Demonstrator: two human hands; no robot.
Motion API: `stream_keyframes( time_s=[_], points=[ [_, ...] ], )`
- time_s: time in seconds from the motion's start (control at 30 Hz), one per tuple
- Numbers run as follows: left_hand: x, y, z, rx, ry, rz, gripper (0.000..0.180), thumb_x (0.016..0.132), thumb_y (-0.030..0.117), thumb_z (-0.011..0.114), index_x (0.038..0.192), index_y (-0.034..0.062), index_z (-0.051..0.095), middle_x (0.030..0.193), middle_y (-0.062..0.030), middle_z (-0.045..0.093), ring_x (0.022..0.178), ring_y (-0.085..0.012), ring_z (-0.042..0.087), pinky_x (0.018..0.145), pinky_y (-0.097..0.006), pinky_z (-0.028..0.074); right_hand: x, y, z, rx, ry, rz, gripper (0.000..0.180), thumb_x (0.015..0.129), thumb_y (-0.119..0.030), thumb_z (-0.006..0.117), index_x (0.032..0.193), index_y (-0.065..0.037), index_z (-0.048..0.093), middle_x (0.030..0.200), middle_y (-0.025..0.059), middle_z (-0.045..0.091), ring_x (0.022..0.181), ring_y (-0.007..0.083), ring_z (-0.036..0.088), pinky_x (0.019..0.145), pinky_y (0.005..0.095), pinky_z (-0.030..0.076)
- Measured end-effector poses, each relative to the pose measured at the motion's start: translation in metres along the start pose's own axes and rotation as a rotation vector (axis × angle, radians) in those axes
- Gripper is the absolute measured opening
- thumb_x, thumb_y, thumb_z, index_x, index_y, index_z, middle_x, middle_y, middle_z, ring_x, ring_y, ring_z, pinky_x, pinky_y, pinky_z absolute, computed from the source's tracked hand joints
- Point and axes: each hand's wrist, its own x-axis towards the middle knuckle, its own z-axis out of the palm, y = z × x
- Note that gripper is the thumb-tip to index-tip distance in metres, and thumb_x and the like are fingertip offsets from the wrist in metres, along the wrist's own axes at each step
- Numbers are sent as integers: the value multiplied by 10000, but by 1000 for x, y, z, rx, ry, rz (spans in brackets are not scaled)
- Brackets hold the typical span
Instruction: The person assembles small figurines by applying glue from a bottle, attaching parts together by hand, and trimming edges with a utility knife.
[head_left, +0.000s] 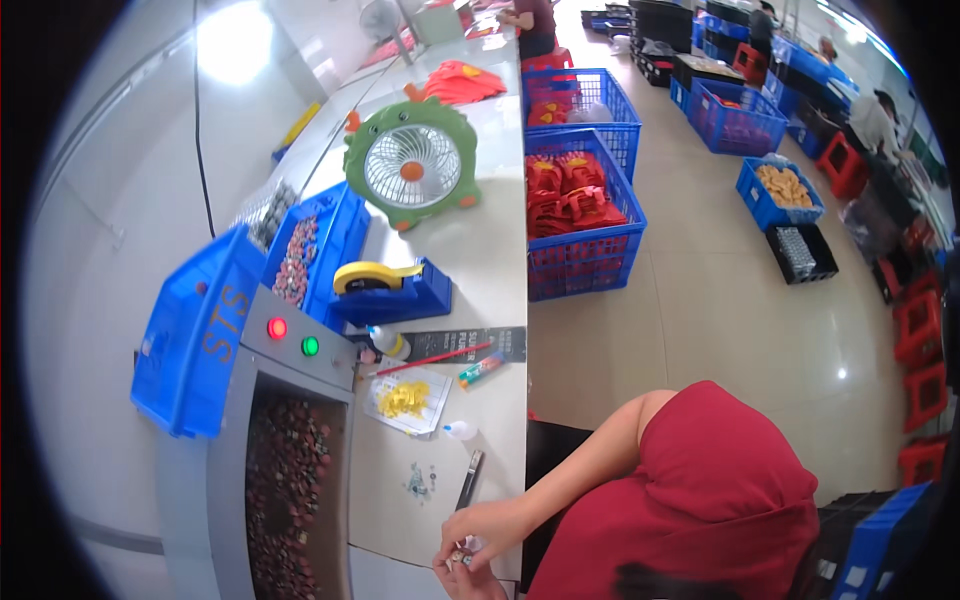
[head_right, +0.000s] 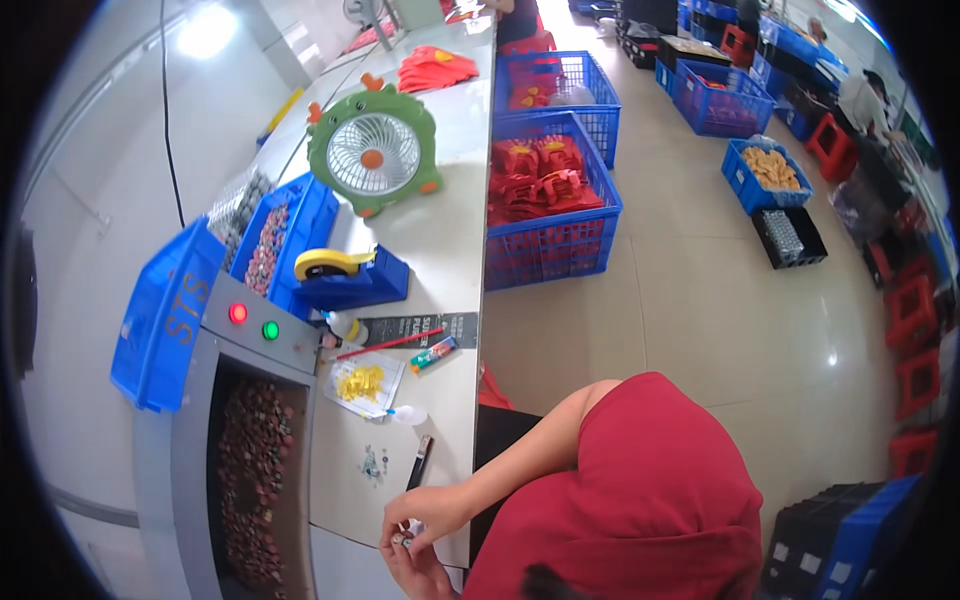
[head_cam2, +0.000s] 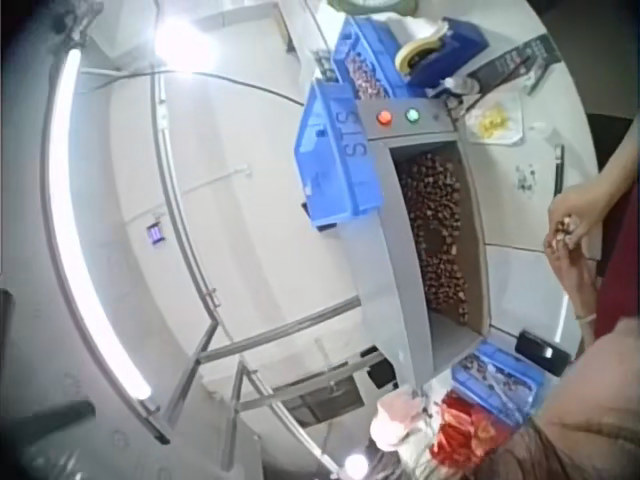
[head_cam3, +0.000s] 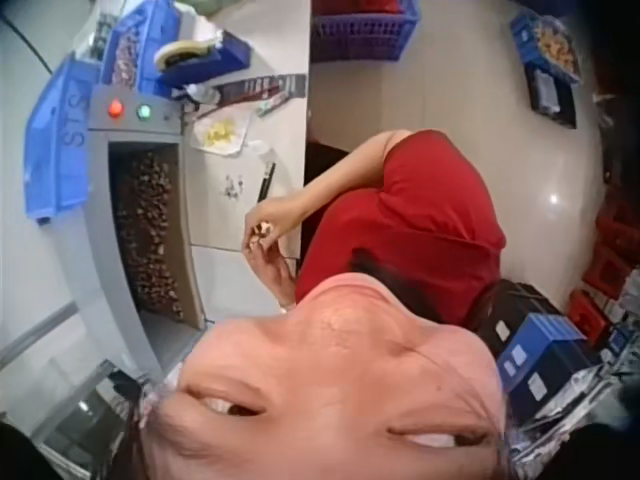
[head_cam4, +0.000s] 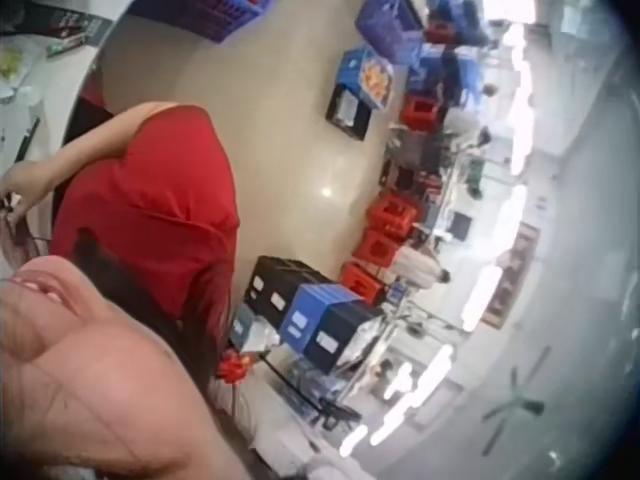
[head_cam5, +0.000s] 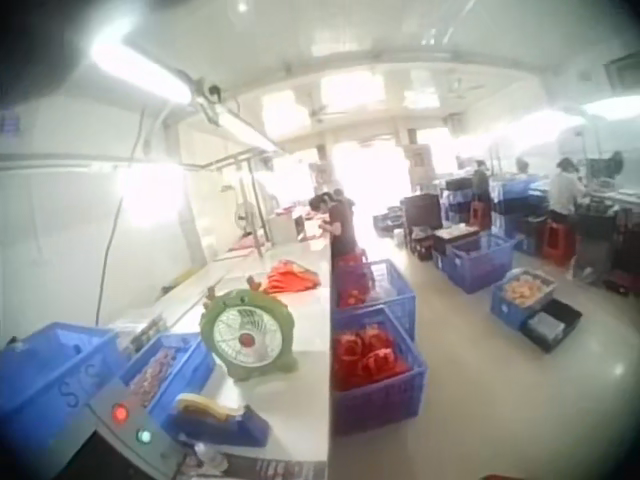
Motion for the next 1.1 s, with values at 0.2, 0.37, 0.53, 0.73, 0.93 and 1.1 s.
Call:
stream_keyframes(
  time_s=[0.2,0.37,0.53,0.73,0.93,1.1],
  points=[
    [-24,-6,-25,201,15,98,582,883,280,480,1302,-51,248,1277,-91,288,1191,-264,363,993,-349,303,1,-10,12,-365,-29,-108,287,729,-150,602,996,-65,542,948,96,540,920,283,491,785,370,412],
    [-11,-5,-11,68,315,13,291,857,187,549,1047,-12,454,984,-119,526,889,-182,546,778,-308,468,-3,-16,9,-265,-37,-60,215,806,-244,533,939,-79,564,911,103,557,899,283,507,786,375,414],
    [-5,1,-12,150,347,160,196,731,-34,614,918,-25,556,907,-75,552,839,-135,542,747,-245,438,2,-39,-2,-161,8,42,142,767,-135,613,879,-76,549,770,90,569,697,264,566,590,323,458],
    [-13,14,-3,38,276,202,249,751,-51,611,996,-21,574,883,-52,512,809,-120,531,743,-239,443,-4,-38,2,160,-27,-56,149,808,-14,547,936,-16,470,714,82,555,630,176,570,574,270,448],
    [-16,13,-9,-48,238,137,238,771,-22,610,1006,-25,573,879,-46,508,801,-113,527,747,-237,443,-3,-36,6,239,-48,29,113,844,-14,508,943,-2,455,700,60,532,589,113,536,543,231,434],
    [-16,9,-14,-49,242,140,238,778,-21,602,1014,-25,571,875,-45,505,809,-115,529,751,-234,440,1,-34,7,328,-67,92,105,851,-18,502,944,-5,456,708,46,526,577,87,516,527,215,424]
  ],
)
